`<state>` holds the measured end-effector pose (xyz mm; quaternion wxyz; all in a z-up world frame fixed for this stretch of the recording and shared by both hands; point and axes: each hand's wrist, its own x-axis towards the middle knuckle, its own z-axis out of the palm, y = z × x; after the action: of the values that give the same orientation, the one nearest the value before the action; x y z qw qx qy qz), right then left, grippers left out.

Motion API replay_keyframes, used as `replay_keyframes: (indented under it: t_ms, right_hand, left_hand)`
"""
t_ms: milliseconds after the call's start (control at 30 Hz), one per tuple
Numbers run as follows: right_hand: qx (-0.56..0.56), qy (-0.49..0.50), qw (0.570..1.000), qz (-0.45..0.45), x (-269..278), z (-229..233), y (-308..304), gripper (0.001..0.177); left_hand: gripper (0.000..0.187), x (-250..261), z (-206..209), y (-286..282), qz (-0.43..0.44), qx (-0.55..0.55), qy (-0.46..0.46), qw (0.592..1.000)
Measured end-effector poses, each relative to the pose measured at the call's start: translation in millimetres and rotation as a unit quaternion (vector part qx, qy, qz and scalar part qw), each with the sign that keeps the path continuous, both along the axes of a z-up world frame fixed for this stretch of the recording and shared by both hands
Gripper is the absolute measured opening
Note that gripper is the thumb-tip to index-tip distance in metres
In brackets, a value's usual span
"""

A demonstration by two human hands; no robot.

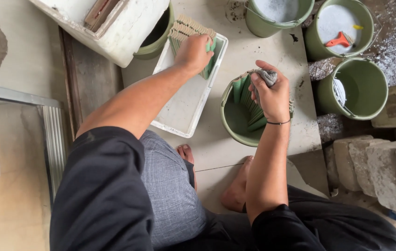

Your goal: The person sits on the floor and repeatedly picks up thin wooden sticks from a white container. They wipe each stick with a grey cloth and place it into a green bucket. The person continues this process for the duration of the video.

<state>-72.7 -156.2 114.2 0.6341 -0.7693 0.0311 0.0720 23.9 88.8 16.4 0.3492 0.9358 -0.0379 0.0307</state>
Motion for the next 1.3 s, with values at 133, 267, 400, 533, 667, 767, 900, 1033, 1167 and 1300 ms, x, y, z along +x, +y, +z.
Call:
replay_keyframes:
  t_ms: [133, 267, 400, 533, 667, 767, 900, 1033, 1167, 1300]
  right_hand:
    - [0.011, -0.007, 1.0, -0.002, 3, -7, -1, 0.036]
    - [-0.001, 0.008, 1.0, -0.016, 4, -8, 0, 0.036]
    - [-0.001, 0.011, 1.0, -0.018, 4, -12, -1, 0.036]
    - [0.012, 0.009, 1.0, -0.019, 7, -16, -1, 0.035]
    - [0.012, 0.011, 1.0, -0.017, 7, -17, -1, 0.035]
    - [0.014, 0.008, 1.0, -0.017, 9, -21, -2, 0.035]
    - [0.037, 0.001, 0.999, -0.015, 11, -30, -7, 0.036]
    - [0.036, 0.001, 0.999, -0.017, 12, -34, -10, 0.037]
    - [0.041, -0.005, 0.999, -0.014, 11, -33, -9, 0.036]
    - [0.029, -0.004, 1.0, -0.012, 9, -30, -5, 0.037]
  left_hand:
    - [0.033, 15, -17, 0, -0.002, 0.14, -0.039, 0.989]
    - [0.038, 27, -21, 3, -0.022, 0.219, -0.124, 0.968]
    - [0.037, 24, -16, 3, -0.127, 0.405, -0.106, 0.899]
    - [0.009, 27, -23, 2, -0.172, 0.542, -0.118, 0.814]
    - [0.009, 29, -24, -5, -0.187, 0.535, -0.118, 0.816]
    - [0.015, 30, -17, -10, -0.233, 0.527, -0.143, 0.805]
    - [0.036, 12, 5, -7, -0.399, 0.664, -0.177, 0.608]
    - [0.02, 10, 8, 1, -0.406, 0.674, -0.172, 0.593]
    - [0.022, 11, 8, 2, -0.413, 0.672, -0.175, 0.589]
    - [0.028, 10, 12, 1, -0.404, 0.673, -0.182, 0.593]
